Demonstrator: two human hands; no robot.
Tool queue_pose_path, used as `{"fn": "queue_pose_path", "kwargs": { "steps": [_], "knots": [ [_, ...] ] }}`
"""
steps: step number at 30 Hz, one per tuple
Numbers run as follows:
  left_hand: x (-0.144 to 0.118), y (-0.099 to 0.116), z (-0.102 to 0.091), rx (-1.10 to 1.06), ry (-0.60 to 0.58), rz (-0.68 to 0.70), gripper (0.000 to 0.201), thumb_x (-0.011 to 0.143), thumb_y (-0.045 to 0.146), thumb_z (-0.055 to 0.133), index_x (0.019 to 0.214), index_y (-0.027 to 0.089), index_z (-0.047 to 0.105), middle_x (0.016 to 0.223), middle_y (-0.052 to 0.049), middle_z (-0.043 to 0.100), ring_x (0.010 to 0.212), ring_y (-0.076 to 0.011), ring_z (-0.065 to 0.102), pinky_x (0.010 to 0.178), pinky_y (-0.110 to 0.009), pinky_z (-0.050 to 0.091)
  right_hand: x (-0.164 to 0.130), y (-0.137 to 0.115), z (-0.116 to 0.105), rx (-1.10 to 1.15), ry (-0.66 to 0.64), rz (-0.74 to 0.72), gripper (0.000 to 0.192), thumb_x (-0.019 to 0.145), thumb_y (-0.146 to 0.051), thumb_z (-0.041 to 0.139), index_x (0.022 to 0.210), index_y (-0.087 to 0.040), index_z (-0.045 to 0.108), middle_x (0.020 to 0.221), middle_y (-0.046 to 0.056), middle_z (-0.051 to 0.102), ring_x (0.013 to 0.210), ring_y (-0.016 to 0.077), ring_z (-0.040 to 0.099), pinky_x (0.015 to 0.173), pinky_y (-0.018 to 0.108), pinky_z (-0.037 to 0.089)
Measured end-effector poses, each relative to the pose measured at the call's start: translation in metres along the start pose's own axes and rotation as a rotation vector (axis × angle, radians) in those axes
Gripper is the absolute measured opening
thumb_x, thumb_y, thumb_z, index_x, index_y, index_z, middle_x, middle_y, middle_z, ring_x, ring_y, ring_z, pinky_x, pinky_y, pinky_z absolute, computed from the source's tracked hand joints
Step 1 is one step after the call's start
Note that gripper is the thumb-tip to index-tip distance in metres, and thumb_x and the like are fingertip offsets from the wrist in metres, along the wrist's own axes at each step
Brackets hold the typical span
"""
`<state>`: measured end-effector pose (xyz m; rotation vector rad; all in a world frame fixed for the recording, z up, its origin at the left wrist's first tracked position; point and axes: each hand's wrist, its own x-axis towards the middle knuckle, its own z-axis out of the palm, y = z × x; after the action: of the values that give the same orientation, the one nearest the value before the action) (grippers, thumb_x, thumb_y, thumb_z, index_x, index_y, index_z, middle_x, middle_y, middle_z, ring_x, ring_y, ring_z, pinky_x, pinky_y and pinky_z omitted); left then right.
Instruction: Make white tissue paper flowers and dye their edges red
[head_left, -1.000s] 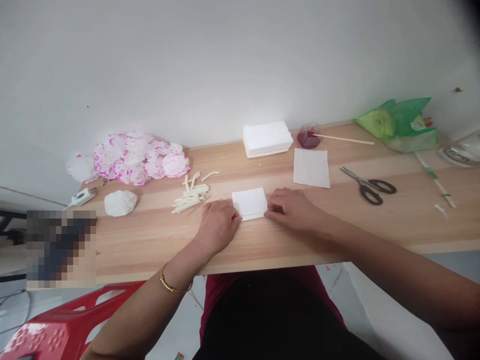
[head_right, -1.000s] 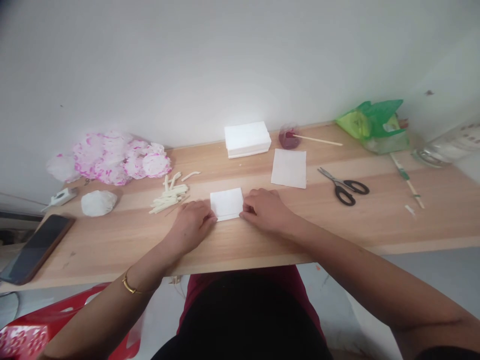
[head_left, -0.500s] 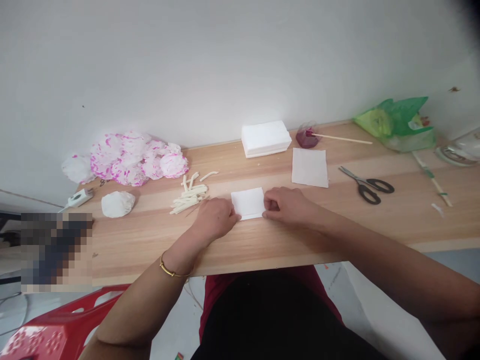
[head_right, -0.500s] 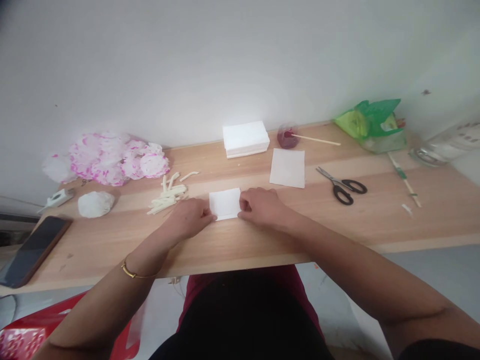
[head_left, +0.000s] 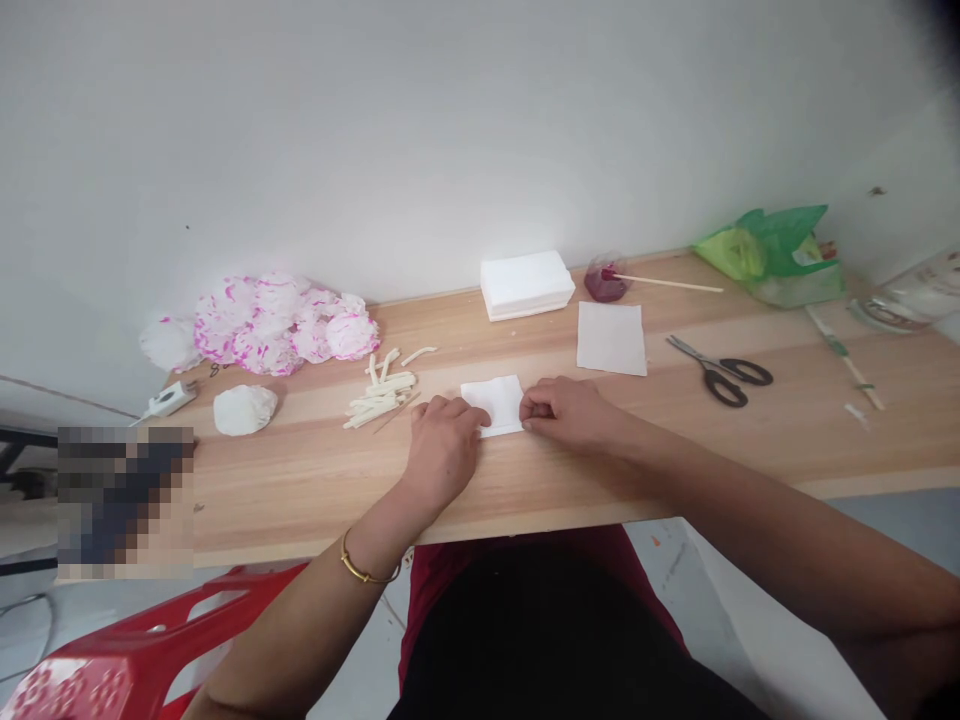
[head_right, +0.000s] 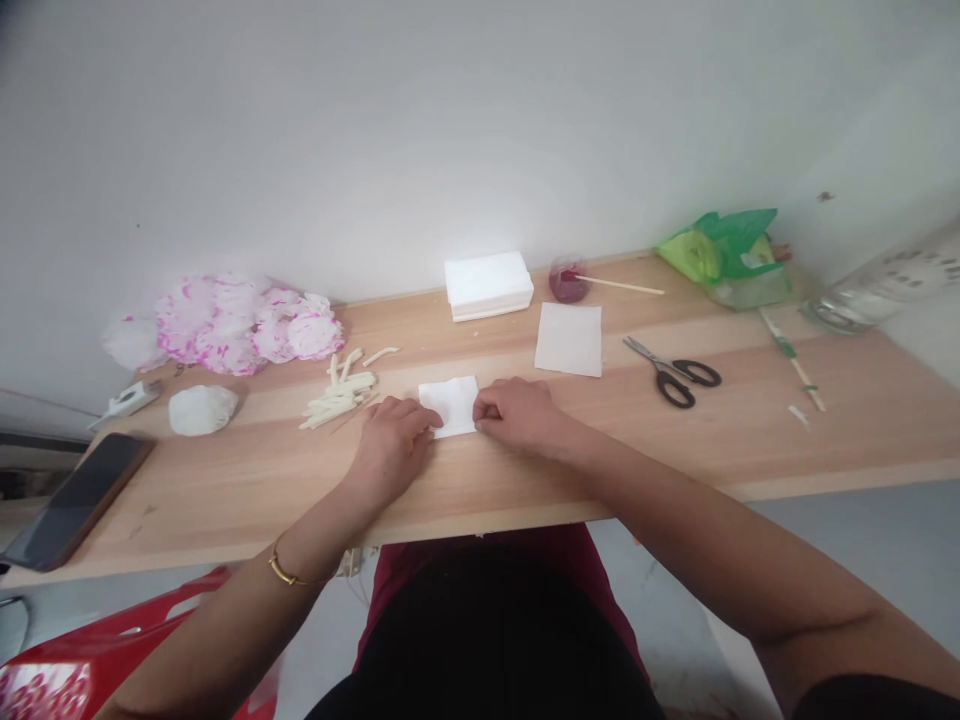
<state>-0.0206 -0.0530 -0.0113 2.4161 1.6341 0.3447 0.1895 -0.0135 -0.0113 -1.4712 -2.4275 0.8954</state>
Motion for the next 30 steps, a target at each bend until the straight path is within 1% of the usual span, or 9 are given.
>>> {"fn": "queue_pose_path", "kwargs": {
  "steps": [4,7,11,13,16,19,22,26,30],
  "knots": [
    [-0.005,0.003,0.005,0.121,0.073,0.139,0.022,0.08,0.012,0.054,0.091,0.027,0.066,0.082,-0.003,0.063,0.084,-0.0218,0.049,0.075,-0.039,0.033,-0.002,-0.003,0.002,0.029,0.026,0.022,0.008,0.074,-0.021,0.055,0.079,-0.022,0.061,0.072,-0.001,0.061,0.073,0.0165,0.053,0.066,0.028,0.03],
    [-0.006,0.0,0.008,0.162,0.1,0.23,0.019,0.081,0.013,0.055,0.089,0.026,0.067,0.079,-0.003,0.062,0.082,-0.0208,0.049,0.078,-0.04,0.032,-0.004,-0.003,0.005,0.017,0.053,0.0,0.013,0.075,-0.017,0.053,0.078,-0.023,0.064,0.071,-0.001,0.061,0.076,0.0173,0.053,0.071,0.031,0.03],
    [-0.009,-0.008,0.012,0.143,0.123,0.318,0.021,0.083,0.012,0.053,0.094,0.025,0.066,0.08,-0.003,0.062,0.083,-0.0193,0.051,0.082,-0.04,0.034,-0.008,0.001,0.011,-0.015,0.105,-0.073,0.019,0.081,-0.018,0.052,0.084,-0.027,0.068,0.081,0.001,0.064,0.082,0.0189,0.053,0.079,0.035,0.031],
    [-0.011,-0.012,0.014,0.116,0.137,0.352,0.024,0.084,0.012,0.052,0.099,0.024,0.065,0.088,-0.004,0.063,0.088,-0.0195,0.051,0.084,-0.04,0.034,-0.012,0.002,0.016,-0.033,0.162,-0.126,0.02,0.086,-0.02,0.05,0.087,-0.027,0.069,0.089,0.002,0.064,0.085,0.0188,0.054,0.082,0.037,0.032],
    [-0.015,-0.014,0.016,0.093,0.147,0.372,0.027,0.085,0.01,0.05,0.105,0.022,0.063,0.104,-0.006,0.063,0.097,-0.0207,0.05,0.089,-0.041,0.035,-0.02,0.003,0.026,-0.088,0.27,-0.221,0.023,0.091,-0.021,0.047,0.094,-0.026,0.069,0.096,0.004,0.064,0.09,0.0185,0.055,0.086,0.038,0.031],
    [-0.017,-0.013,0.017,0.074,0.117,0.377,0.027,0.085,0.009,0.048,0.106,0.019,0.061,0.107,-0.005,0.064,0.096,-0.0205,0.049,0.09,-0.041,0.035,-0.025,0.005,0.033,-0.168,0.318,-0.287,0.025,0.093,-0.02,0.045,0.103,-0.024,0.067,0.097,0.005,0.064,0.092,0.0193,0.053,0.087,0.037,0.031],
    [-0.018,-0.012,0.016,0.059,0.096,0.384,0.025,0.085,0.009,0.048,0.104,0.019,0.061,0.104,-0.004,0.065,0.094,-0.0197,0.049,0.09,-0.041,0.036,-0.025,0.008,0.035,-0.245,0.321,-0.351,0.027,0.094,-0.017,0.042,0.109,-0.022,0.064,0.1,0.006,0.064,0.094,0.0194,0.052,0.087,0.037,0.031],
    [-0.021,-0.011,0.015,0.052,0.091,0.391,0.024,0.086,0.01,0.047,0.104,0.018,0.061,0.103,-0.005,0.065,0.092,-0.0192,0.05,0.089,-0.04,0.036,-0.027,0.007,0.033,-0.322,0.292,-0.413,0.029,0.093,-0.013,0.039,0.109,-0.019,0.062,0.098,0.007,0.063,0.094,0.0194,0.052,0.088,0.038,0.03],
    [-0.035,0.0,0.011,-0.006,0.039,0.38,0.02,0.088,0.014,0.046,0.101,0.018,0.061,0.1,-0.005,0.064,0.091,-0.0189,0.05,0.088,-0.04,0.037,-0.044,-0.002,0.033,-0.336,0.26,-0.414,0.023,0.092,-0.027,0.047,0.106,-0.018,0.063,0.094,0.007,0.062,0.091,0.0208,0.051,0.087,0.04,0.031]
  ]
}}
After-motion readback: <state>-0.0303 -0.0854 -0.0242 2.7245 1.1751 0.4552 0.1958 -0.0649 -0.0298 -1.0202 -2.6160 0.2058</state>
